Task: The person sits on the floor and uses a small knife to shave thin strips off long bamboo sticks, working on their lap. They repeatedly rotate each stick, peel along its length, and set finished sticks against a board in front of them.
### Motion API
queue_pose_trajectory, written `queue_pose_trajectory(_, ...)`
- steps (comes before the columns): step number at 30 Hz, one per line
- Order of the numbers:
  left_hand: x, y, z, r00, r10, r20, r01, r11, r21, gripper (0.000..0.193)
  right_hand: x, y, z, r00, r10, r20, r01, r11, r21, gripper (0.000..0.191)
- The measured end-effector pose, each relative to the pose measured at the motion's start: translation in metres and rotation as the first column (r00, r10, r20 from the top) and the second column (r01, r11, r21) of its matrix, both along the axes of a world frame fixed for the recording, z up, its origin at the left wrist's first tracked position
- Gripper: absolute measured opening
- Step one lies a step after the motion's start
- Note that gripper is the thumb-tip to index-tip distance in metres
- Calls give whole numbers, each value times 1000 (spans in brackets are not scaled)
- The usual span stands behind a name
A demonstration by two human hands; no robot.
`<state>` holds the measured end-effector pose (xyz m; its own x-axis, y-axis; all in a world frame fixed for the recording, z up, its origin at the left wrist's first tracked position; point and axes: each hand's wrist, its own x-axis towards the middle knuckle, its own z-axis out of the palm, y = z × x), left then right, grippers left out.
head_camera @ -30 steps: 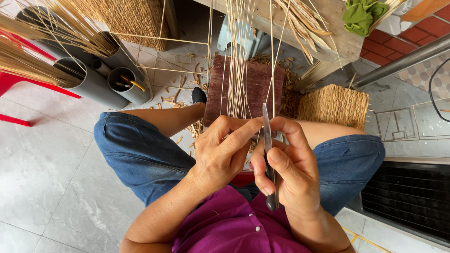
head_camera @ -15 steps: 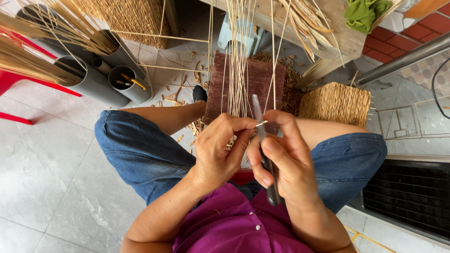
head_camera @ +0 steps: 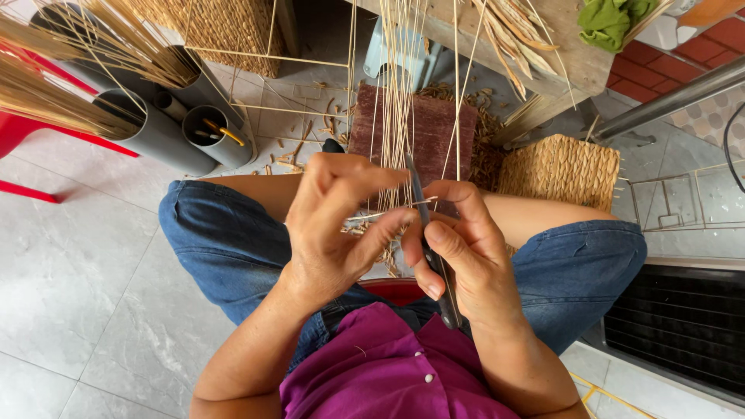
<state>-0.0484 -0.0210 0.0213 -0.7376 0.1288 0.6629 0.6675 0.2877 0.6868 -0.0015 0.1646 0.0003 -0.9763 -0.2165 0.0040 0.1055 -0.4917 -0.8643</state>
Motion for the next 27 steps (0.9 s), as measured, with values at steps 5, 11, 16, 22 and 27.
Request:
queue_pose_trajectory(5,-5,-1,6,996,-79,-30,73,985,-156,23,-4,-2,-2,999,20,45,-21,1000,9,34)
queue_pose_trajectory(11,-17,4,17,990,-132,54,135,989,-54,13,-12,0,-32,980,95,173,-101,994,27,44)
queue_pose_trajectory(16,-37,0,36,993,-90,77,89,996,13,10,-27,-14,-99,939,165,303,-205,973,104,35)
queue_pose_trajectory(22,-80,3,33,955,-242,174,181,935,305,14,-30,-16,-140,874,148,462,-248,955,163,28)
queue_pose_trajectory(27,-78,-4,-17,900,-312,304,324,946,13,53,-43,2,-109,911,95,400,-181,967,181,25)
